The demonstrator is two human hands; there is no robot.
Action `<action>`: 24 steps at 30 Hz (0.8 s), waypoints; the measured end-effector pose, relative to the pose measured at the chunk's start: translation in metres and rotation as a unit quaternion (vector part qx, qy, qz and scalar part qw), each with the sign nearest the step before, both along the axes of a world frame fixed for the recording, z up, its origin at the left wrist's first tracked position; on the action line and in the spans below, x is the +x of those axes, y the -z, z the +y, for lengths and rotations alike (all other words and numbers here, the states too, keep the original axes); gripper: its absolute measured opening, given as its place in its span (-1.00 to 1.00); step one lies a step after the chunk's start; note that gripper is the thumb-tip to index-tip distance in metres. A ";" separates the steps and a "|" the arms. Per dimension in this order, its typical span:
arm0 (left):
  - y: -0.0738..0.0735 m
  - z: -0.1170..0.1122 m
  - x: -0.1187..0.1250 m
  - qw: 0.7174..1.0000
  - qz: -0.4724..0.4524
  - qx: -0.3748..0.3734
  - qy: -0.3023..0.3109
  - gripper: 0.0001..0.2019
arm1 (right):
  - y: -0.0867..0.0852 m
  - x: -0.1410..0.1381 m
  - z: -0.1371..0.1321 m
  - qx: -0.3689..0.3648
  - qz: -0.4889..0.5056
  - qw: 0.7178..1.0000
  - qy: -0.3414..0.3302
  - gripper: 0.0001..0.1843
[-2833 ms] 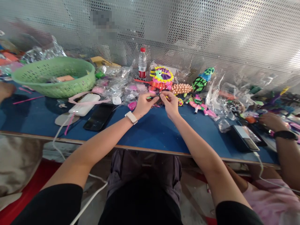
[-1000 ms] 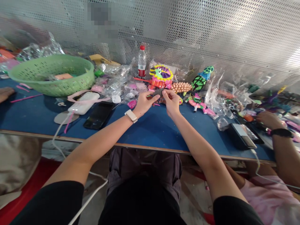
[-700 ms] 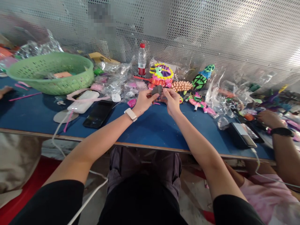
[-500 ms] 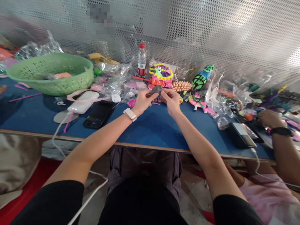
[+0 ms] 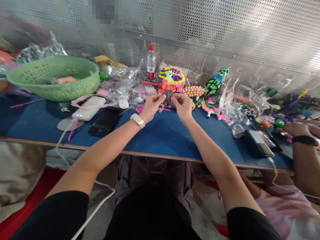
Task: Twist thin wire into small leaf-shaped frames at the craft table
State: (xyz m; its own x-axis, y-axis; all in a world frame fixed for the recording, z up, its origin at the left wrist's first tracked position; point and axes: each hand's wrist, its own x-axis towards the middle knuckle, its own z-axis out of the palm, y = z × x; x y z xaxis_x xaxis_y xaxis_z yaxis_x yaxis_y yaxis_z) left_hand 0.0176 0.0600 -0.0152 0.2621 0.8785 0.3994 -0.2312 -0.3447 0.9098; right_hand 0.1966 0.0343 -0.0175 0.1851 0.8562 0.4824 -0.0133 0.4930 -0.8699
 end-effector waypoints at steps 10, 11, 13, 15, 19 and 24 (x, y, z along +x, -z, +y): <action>0.002 0.000 0.001 1.000 -0.005 -0.019 -0.007 -0.29 | 0.003 0.005 0.004 0.005 -0.005 1.000 0.004 -0.34; 0.001 -0.001 0.001 1.000 -0.008 -0.019 -0.004 -0.30 | 0.003 0.005 0.004 0.005 -0.004 1.000 0.003 -0.32; -0.001 -0.003 0.001 1.000 -0.012 -0.026 -0.002 -0.33 | 0.002 0.004 0.003 0.002 0.001 1.000 0.005 -0.30; -0.002 -0.005 0.002 0.999 -0.014 -0.040 -0.007 -0.38 | 0.002 0.004 0.003 -0.001 0.013 1.000 0.008 -0.28; -0.002 -0.005 0.001 0.998 -0.026 -0.050 -0.009 -0.45 | 0.002 0.006 0.005 -0.008 0.025 1.000 0.015 -0.30; 0.001 -0.001 0.000 0.999 -0.028 -0.033 -0.011 -0.44 | 0.003 0.007 0.006 -0.005 0.021 1.000 0.008 -0.33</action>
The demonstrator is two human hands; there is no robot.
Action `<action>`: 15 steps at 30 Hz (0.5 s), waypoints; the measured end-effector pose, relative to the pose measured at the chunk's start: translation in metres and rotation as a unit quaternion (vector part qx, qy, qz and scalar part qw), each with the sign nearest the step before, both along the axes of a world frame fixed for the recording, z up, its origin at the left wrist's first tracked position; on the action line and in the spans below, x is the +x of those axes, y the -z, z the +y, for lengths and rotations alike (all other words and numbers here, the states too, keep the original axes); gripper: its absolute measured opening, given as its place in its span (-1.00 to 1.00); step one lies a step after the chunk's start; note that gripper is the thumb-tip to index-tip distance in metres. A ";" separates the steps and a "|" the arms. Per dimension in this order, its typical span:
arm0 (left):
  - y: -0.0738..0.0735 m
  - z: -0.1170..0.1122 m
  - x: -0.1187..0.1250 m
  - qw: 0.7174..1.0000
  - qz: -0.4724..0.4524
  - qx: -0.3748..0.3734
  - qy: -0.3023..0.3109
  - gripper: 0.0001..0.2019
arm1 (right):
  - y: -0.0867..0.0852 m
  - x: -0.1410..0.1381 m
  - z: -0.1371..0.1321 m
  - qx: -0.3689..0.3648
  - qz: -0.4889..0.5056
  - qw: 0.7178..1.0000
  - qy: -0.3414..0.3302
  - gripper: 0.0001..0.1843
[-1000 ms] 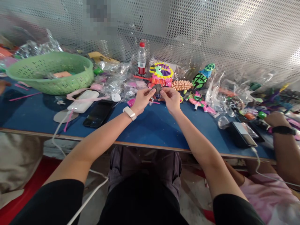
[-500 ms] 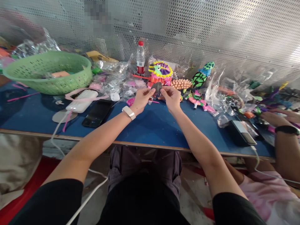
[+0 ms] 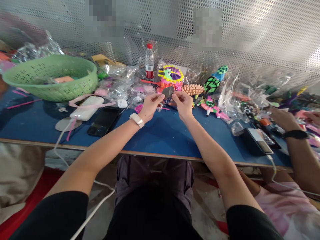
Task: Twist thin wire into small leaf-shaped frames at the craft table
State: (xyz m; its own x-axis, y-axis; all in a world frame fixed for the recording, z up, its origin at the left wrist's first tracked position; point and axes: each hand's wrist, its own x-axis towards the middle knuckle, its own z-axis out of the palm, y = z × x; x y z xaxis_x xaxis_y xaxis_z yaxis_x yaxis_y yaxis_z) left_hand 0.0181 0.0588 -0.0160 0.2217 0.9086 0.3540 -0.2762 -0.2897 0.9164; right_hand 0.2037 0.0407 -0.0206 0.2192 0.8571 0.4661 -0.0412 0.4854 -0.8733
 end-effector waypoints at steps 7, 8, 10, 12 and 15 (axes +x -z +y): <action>0.007 0.006 0.002 0.999 -0.026 0.008 -0.022 -0.40 | 0.000 -0.002 -0.001 -0.004 0.021 1.000 -0.003 -0.31; 0.007 0.007 0.002 0.999 -0.027 0.010 -0.022 -0.40 | 0.000 -0.002 -0.001 -0.005 0.022 1.000 -0.003 -0.31; 0.007 0.009 0.001 0.999 -0.023 0.011 -0.019 -0.39 | 0.001 -0.001 0.000 -0.007 0.021 1.000 0.000 -0.33; 0.007 0.009 0.000 1.000 -0.017 0.007 -0.011 -0.39 | 0.001 0.001 0.001 -0.009 0.015 1.000 0.003 -0.35; 0.006 0.007 0.000 1.000 -0.018 -0.004 0.000 -0.38 | 0.001 0.001 0.000 -0.009 0.009 1.000 0.005 -0.37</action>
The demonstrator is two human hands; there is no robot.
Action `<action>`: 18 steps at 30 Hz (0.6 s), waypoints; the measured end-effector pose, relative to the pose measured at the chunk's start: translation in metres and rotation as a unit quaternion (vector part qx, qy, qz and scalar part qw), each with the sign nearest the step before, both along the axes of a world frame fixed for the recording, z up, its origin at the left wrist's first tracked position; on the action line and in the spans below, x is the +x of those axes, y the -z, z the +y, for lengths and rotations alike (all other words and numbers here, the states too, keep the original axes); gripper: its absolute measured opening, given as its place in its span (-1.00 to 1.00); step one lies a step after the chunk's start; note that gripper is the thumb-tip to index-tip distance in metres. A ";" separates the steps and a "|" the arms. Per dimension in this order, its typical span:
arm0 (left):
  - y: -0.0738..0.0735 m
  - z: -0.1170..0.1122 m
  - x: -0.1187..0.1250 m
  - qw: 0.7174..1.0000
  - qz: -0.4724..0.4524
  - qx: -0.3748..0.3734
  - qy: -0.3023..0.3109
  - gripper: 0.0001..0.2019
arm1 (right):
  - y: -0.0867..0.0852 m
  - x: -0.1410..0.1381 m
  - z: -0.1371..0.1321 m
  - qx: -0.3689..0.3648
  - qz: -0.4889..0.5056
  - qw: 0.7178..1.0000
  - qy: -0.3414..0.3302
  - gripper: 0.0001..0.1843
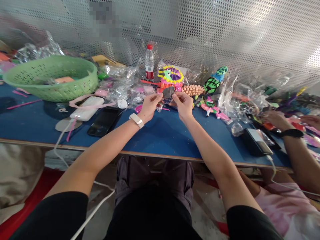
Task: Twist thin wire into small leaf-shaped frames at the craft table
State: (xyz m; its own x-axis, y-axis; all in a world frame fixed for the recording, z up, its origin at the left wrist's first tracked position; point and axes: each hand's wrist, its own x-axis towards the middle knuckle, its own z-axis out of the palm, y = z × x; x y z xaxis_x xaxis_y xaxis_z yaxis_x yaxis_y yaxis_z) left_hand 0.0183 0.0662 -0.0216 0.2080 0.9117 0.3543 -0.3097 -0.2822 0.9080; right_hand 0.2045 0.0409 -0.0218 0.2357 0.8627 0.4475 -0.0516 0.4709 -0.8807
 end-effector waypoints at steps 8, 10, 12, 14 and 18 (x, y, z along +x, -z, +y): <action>-0.004 -0.005 -0.001 0.999 0.026 -0.005 -0.020 -0.44 | -0.002 -0.004 -0.003 -0.001 0.011 1.000 0.004 -0.34; -0.004 -0.006 -0.001 0.999 0.039 0.006 -0.034 -0.45 | -0.002 -0.004 -0.003 -0.005 0.008 1.000 0.006 -0.35; -0.005 -0.008 -0.001 0.998 0.043 0.015 -0.044 -0.45 | -0.002 -0.003 -0.003 -0.002 0.004 1.000 0.005 -0.35; -0.005 -0.009 0.000 0.998 0.041 0.019 -0.042 -0.44 | -0.002 -0.003 -0.004 0.001 0.001 1.000 0.002 -0.35; -0.004 -0.009 0.000 0.998 0.051 0.030 -0.035 -0.42 | -0.003 -0.005 -0.005 -0.004 -0.001 1.000 0.002 -0.33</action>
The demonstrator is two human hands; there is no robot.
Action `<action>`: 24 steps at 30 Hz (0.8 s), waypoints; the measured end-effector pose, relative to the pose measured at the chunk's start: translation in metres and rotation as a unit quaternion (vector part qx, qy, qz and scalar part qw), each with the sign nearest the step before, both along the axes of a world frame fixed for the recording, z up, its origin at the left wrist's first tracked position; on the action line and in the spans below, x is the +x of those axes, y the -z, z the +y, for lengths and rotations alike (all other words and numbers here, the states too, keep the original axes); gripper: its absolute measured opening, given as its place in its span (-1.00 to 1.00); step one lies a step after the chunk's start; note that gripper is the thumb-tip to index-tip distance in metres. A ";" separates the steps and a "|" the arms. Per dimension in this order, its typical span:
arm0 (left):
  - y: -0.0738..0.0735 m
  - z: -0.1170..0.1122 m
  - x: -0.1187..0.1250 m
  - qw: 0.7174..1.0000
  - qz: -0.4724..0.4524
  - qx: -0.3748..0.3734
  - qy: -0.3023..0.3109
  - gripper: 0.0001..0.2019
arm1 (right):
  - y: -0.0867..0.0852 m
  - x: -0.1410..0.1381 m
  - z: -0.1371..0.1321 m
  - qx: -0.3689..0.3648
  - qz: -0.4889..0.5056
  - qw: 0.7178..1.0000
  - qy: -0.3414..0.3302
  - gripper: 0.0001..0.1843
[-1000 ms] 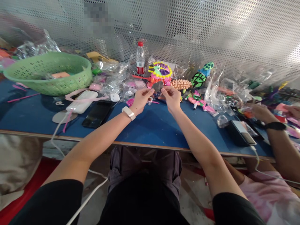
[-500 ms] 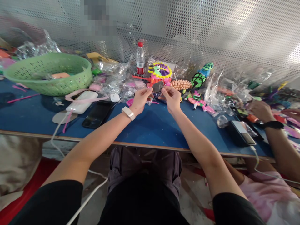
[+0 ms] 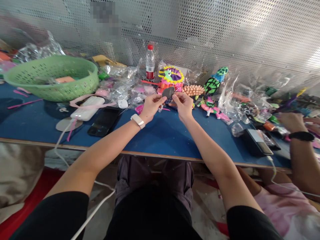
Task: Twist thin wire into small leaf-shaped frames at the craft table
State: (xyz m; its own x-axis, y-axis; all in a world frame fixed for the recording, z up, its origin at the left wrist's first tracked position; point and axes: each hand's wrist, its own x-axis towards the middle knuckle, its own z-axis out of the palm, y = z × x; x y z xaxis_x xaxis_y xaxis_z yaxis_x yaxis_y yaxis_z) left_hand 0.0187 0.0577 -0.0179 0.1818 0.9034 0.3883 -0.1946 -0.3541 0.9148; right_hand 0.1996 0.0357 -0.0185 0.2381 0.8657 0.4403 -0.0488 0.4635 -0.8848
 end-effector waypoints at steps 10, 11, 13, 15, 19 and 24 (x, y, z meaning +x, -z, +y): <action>-0.003 -0.002 0.000 1.000 -0.006 -0.003 0.010 -0.37 | -0.005 -0.003 -0.005 -0.025 0.000 1.000 0.007 -0.42; -0.003 -0.003 0.000 1.000 -0.004 -0.001 0.013 -0.36 | -0.005 -0.003 -0.005 -0.025 -0.001 1.000 0.005 -0.42; -0.003 -0.002 0.000 1.000 0.001 0.010 0.011 -0.31 | -0.005 -0.003 -0.005 -0.024 0.000 1.000 0.002 -0.40; -0.003 -0.002 -0.001 1.000 0.006 0.021 0.005 -0.28 | -0.004 -0.004 -0.004 -0.023 -0.002 1.000 0.001 -0.38; -0.004 -0.004 -0.002 1.000 0.009 0.015 0.006 -0.31 | -0.004 -0.005 -0.004 -0.020 0.007 1.000 -0.001 -0.35; -0.005 -0.006 0.001 0.999 -0.005 0.001 0.033 -0.43 | -0.003 -0.007 -0.006 -0.020 0.010 1.000 -0.011 -0.37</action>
State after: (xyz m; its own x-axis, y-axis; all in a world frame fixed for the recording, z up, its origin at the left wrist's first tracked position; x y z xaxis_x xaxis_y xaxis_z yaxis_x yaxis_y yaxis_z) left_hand 0.0194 0.0520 -0.0131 0.2368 0.8888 0.3924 -0.2266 -0.3422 0.9119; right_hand 0.1926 0.0300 -0.0152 0.2269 0.8877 0.4006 -0.0768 0.4264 -0.9013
